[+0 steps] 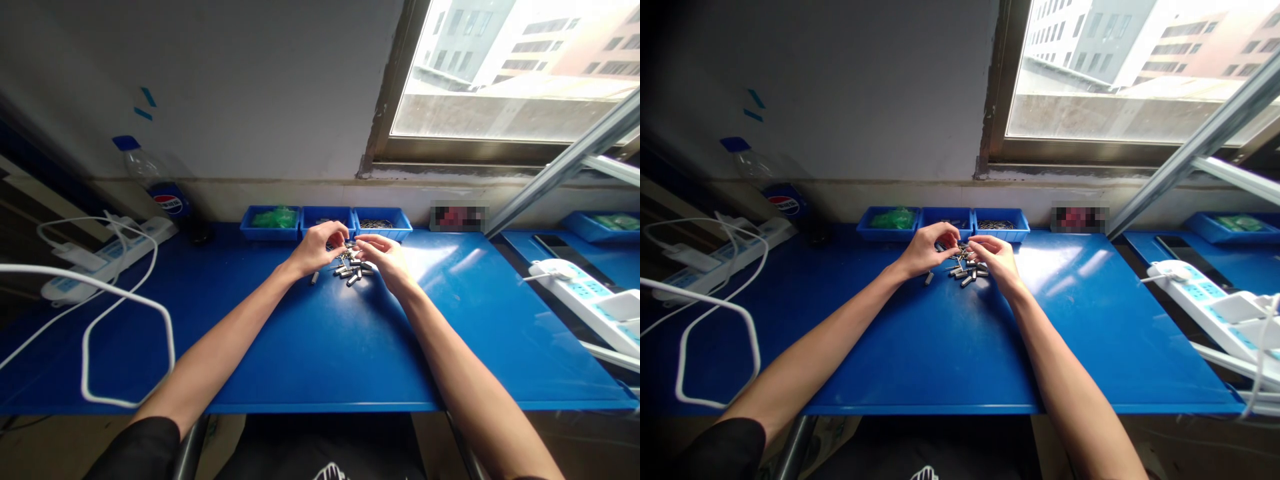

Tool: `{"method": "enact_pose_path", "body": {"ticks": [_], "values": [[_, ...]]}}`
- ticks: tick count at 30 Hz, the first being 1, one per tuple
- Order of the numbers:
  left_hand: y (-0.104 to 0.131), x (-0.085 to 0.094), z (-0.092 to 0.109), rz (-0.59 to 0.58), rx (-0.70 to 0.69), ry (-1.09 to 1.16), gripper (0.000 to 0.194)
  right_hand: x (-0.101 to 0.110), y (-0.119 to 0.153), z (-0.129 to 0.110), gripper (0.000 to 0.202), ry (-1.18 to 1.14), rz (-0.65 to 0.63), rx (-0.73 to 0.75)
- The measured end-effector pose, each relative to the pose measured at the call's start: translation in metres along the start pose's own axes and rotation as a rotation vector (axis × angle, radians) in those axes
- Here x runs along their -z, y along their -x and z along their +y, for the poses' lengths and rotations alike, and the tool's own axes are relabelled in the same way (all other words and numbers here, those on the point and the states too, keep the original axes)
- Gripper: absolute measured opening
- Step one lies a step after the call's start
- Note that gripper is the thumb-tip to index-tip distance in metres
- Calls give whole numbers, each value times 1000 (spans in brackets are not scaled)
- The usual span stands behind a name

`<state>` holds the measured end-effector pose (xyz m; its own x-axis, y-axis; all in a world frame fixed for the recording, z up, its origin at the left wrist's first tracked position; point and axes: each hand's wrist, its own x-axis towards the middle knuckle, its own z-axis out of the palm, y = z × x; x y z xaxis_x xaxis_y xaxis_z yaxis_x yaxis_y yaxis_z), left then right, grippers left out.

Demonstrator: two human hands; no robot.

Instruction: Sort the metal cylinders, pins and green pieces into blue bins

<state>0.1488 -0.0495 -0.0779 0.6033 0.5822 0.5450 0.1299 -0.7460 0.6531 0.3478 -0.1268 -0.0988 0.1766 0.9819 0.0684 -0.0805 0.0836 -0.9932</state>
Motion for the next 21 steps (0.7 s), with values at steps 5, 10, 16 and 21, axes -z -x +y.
{"method": "enact_pose_path", "body": {"ticks": [5,10,16,21], "values": [[1,0,4,-5,-20,-14,14,2,-1,2,41,-56,-40,-50],[1,0,3,-47,-15,-108,12,1,0,1,40,-9,-27,-32],[3,4,-9,-241,32,-272,6,1,-1,-1,34,92,136,109],[8,5,-16,-441,28,-356,16,7,-7,1,43,34,256,182]]}}
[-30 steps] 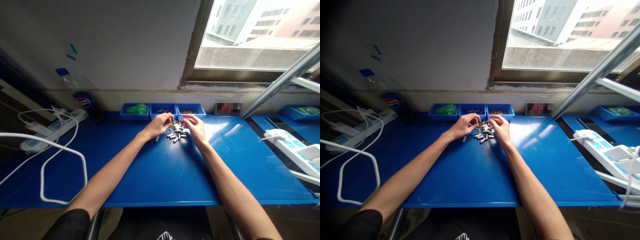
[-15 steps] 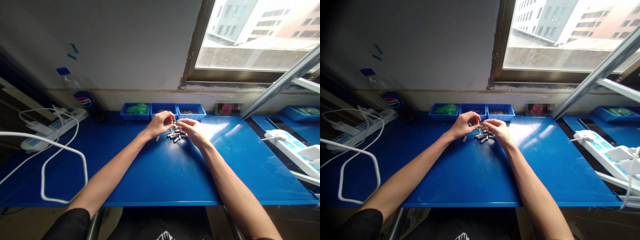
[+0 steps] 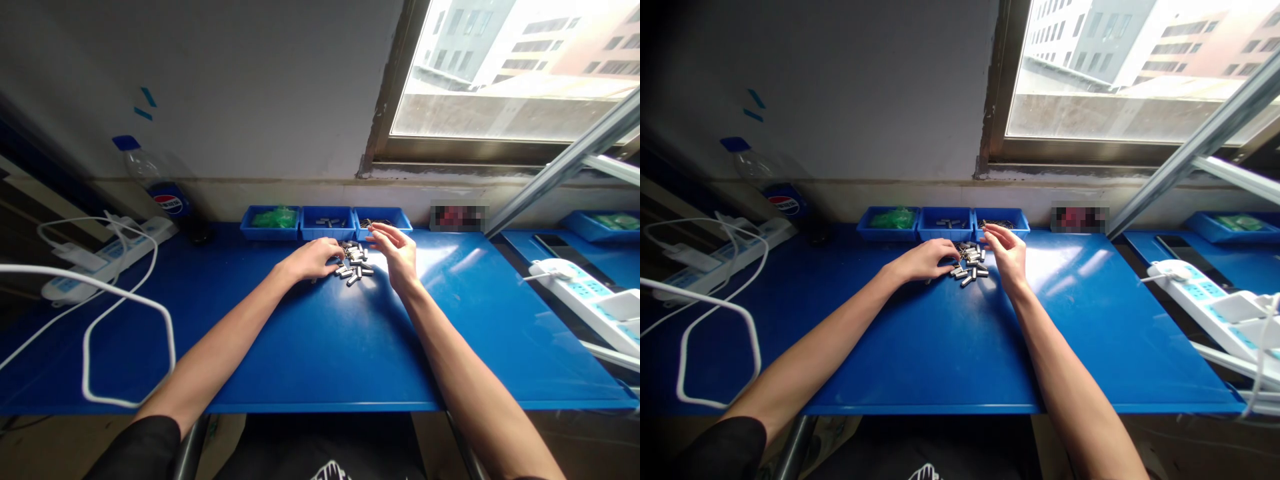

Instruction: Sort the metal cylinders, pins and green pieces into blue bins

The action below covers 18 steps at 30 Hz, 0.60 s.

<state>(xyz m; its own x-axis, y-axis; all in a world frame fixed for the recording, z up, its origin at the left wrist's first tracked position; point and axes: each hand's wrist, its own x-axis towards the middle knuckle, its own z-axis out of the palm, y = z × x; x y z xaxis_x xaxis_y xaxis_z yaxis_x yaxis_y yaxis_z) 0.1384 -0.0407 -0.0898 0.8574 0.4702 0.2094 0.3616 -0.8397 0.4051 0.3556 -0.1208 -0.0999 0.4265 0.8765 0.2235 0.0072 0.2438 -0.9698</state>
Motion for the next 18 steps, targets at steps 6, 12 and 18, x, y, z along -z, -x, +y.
{"method": "enact_pose_path", "body": {"ticks": [6,12,18], "values": [[-1,-4,1,24,37,-25,11,0,0,-1,46,-15,-7,-46],[-1,-4,0,50,29,6,10,0,1,-1,43,5,-20,-53],[-5,4,2,179,40,101,12,0,0,-1,36,5,-11,-68]]}}
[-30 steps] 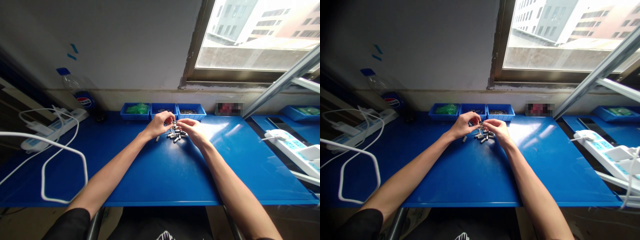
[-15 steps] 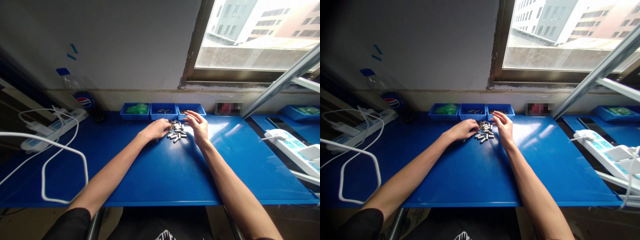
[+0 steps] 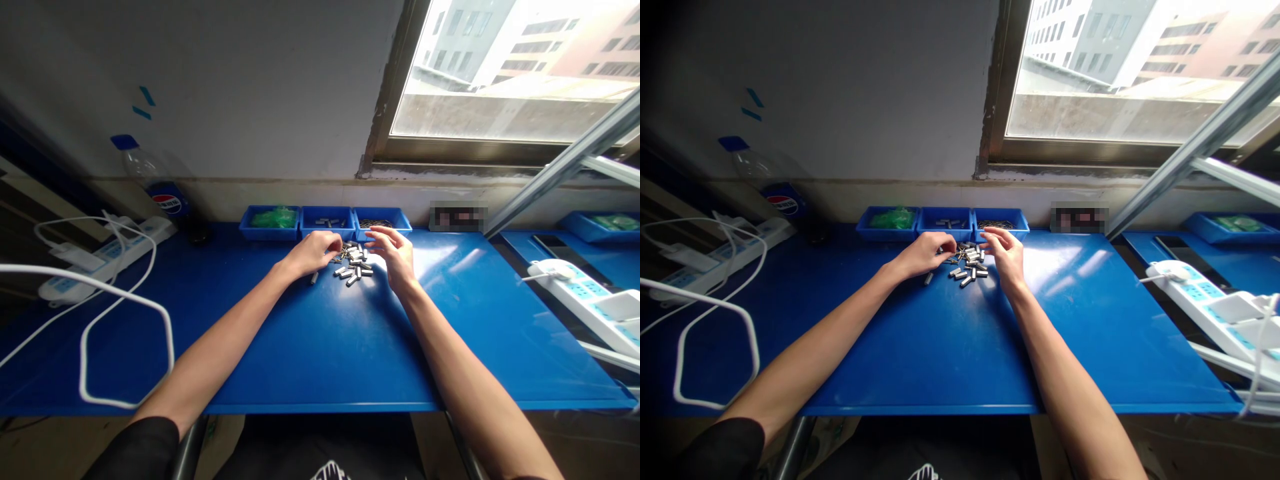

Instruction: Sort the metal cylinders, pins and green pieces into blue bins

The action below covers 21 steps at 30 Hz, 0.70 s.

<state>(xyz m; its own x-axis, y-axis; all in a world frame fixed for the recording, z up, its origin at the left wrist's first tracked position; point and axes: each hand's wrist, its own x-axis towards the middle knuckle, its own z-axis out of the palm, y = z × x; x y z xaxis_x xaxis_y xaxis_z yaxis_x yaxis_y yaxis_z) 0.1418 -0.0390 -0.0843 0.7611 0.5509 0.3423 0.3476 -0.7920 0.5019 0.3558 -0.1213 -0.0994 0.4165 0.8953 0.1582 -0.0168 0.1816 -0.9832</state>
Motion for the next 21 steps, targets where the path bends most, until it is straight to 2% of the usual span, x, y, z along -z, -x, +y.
{"method": "enact_pose_path", "body": {"ticks": [3,6,10,15,17,19,21], "values": [[-2,3,6,111,-17,76,9,0,1,0,34,17,-33,-4],[-2,5,11,178,-11,115,11,-1,4,-1,38,36,-120,-16],[-1,6,15,185,-15,120,16,-4,9,-5,39,52,-224,-35],[-1,6,17,164,-1,83,15,-6,12,-7,37,59,-291,-49],[-1,7,16,169,16,56,15,-5,11,-6,38,63,-293,-37],[-1,7,14,150,51,19,14,-5,9,-5,38,63,-242,-3],[0,8,11,57,78,-21,13,-3,6,-2,38,40,-139,48]]}}
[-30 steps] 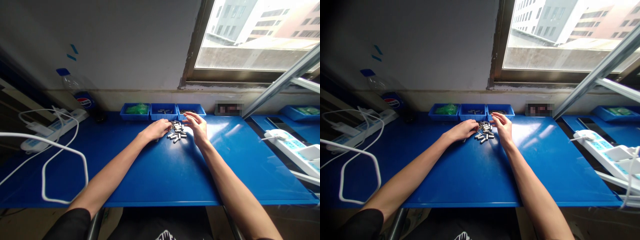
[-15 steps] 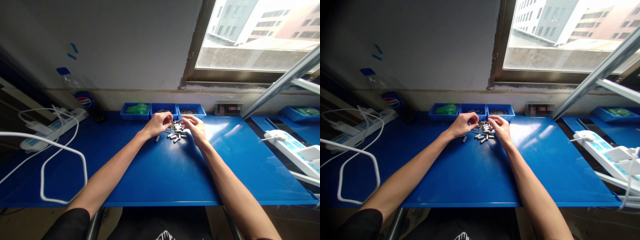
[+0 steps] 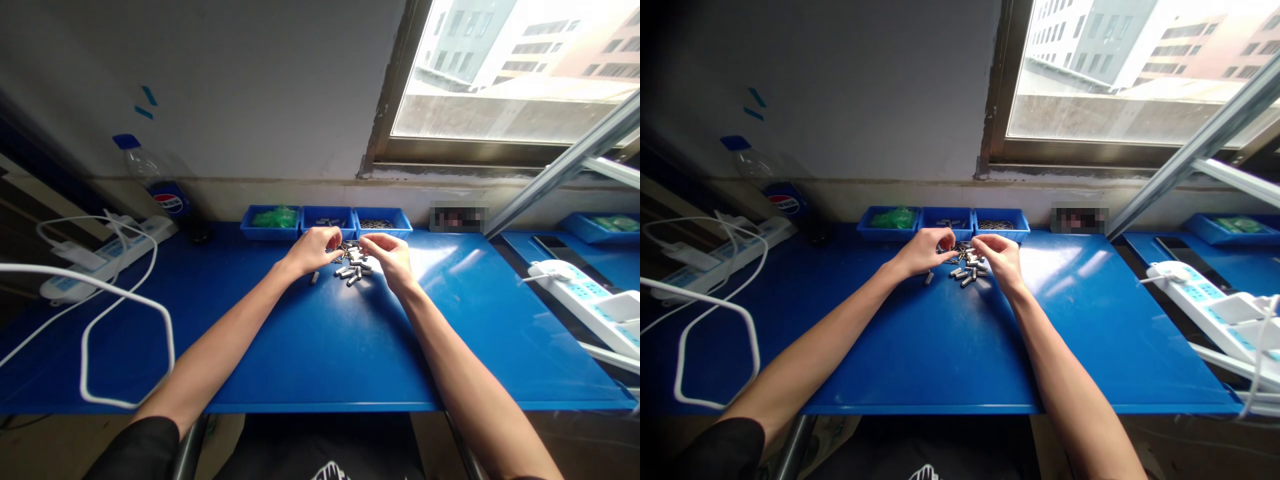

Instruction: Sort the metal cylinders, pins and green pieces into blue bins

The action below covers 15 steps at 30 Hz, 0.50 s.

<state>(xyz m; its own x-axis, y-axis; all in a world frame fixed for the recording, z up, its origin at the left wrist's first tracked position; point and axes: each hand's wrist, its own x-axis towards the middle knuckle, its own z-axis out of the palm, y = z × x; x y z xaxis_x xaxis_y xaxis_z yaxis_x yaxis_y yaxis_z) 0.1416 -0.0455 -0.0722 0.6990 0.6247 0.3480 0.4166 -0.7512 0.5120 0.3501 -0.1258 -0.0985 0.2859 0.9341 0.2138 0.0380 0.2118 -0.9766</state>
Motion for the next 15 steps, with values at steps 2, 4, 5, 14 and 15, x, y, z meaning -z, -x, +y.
{"method": "enact_pose_path", "body": {"ticks": [2,4,5,14,15], "values": [[1,0,-3,-134,-3,-59,11,2,-3,4,42,-28,97,50],[2,-2,-6,-238,-21,-121,11,3,-5,7,50,-41,143,78],[2,-3,-7,-268,-29,-145,11,4,-6,8,54,-41,150,81],[2,-10,-8,-300,-113,-208,19,3,-6,8,50,-17,123,43],[2,-10,-8,-301,-128,-204,20,3,-6,8,49,-21,125,37]]}}
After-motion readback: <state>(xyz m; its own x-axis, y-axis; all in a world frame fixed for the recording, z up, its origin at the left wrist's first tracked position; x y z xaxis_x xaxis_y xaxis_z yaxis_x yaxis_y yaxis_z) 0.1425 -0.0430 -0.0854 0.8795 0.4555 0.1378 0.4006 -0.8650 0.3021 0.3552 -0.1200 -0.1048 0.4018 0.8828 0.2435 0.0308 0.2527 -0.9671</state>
